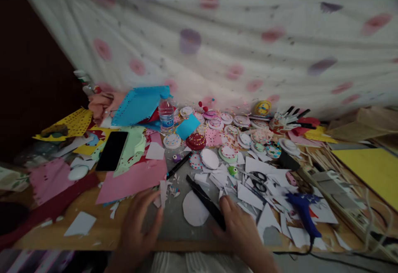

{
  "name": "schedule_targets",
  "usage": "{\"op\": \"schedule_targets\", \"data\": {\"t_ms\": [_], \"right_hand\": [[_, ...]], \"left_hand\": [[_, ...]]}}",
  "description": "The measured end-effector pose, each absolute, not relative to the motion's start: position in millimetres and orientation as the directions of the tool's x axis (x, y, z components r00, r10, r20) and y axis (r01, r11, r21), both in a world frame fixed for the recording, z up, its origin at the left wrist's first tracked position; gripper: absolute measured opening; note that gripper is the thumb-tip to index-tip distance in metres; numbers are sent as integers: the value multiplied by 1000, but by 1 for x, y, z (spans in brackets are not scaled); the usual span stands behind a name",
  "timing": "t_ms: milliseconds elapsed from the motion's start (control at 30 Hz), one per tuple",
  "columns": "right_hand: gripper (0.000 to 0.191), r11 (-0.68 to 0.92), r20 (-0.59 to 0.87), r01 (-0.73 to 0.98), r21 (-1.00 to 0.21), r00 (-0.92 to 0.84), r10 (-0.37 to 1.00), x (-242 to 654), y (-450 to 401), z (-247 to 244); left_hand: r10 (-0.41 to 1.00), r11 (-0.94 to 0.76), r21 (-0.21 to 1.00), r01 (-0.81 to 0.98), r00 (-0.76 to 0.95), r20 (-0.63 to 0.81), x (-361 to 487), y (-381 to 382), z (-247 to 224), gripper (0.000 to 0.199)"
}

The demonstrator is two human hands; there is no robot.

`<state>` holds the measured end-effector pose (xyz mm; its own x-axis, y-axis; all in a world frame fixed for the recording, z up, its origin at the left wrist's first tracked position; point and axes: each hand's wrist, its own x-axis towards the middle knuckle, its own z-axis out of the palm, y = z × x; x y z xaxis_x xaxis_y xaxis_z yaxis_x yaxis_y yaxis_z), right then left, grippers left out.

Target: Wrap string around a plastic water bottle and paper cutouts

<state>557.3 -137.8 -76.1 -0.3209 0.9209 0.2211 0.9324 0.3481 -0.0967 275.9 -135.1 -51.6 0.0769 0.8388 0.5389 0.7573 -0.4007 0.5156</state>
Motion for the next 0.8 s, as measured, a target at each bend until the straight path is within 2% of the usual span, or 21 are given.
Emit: {"op": "schedule_targets", "data": {"t_ms": [100, 200, 267, 367, 433, 533, 633, 700, 800], "right_hand": [[22, 349, 182, 923, -161, -320, 930, 554, -134, -86], [16, 335, 159, 905, -263, -302, 940, 560, -132, -80], [11, 265, 136, 855, -446, -228, 964, 568, -131, -74], [12, 120, 66, 659, -743, -106, 992, 581, -130, -66], [18, 63, 39, 532, -844, -56, 998, 588, -129, -62], [28, -9, 5, 370, -929, 36, 999, 594, -131, -54], [31, -49, -55, 210, -976, -21, 998, 593, -136, -48], [34, -78, -93, 116, -990, -130, 987, 589, -139, -47], [41, -141, -144, 29, -990, -208, 967, 581, -140, -51]], "left_hand": [[906, -401, 569, 718, 222, 359, 303, -132, -71, 36], [936, -347, 671, 656, 191, 297, 323, -127, -77, 30], [945, -322, 718, 618, 161, 286, 329, -120, -74, 23], [942, -335, 736, 589, 209, 262, 330, -107, -65, 17], [938, -341, 750, 566, 254, 234, 331, -101, -62, 16], [948, -265, 855, 446, 281, 148, 340, -98, -65, 22], [930, -48, 996, 78, 366, 16, 362, -97, -71, 43], [894, 125, 981, -145, 445, -48, 379, -97, -70, 56], [883, 272, 940, -204, 441, -160, 403, -96, -62, 51]]}}
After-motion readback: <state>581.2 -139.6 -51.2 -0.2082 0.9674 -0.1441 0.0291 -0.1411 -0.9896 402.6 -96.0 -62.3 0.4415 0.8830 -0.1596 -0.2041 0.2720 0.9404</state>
